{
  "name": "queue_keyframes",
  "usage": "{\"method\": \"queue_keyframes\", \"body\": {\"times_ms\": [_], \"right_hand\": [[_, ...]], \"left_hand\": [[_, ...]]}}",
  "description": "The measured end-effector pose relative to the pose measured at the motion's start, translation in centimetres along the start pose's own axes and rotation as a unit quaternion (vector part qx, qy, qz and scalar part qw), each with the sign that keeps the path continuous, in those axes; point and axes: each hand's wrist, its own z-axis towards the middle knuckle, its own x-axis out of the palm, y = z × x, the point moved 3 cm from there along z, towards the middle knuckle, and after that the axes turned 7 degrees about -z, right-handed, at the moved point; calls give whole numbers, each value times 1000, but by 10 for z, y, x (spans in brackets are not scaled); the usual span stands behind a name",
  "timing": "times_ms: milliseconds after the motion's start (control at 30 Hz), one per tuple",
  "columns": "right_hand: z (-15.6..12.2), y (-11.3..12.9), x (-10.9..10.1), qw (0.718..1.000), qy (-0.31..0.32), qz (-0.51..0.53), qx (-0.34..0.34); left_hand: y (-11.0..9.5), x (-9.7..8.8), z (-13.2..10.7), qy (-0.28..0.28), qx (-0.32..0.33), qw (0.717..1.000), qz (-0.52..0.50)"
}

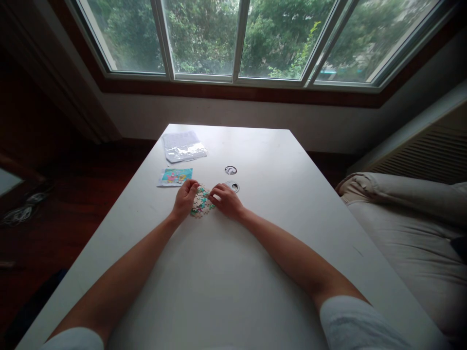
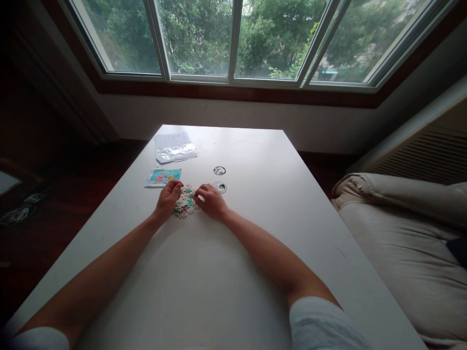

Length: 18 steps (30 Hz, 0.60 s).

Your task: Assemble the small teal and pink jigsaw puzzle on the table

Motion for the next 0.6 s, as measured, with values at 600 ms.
{"method": "queue_keyframes", "body": {"times_ms": [600], "right_hand": [[-6, -1, -1, 992, 11, 110, 64]], "left_hand": [[-12, 3, -15, 101, 47, 983, 146]]}}
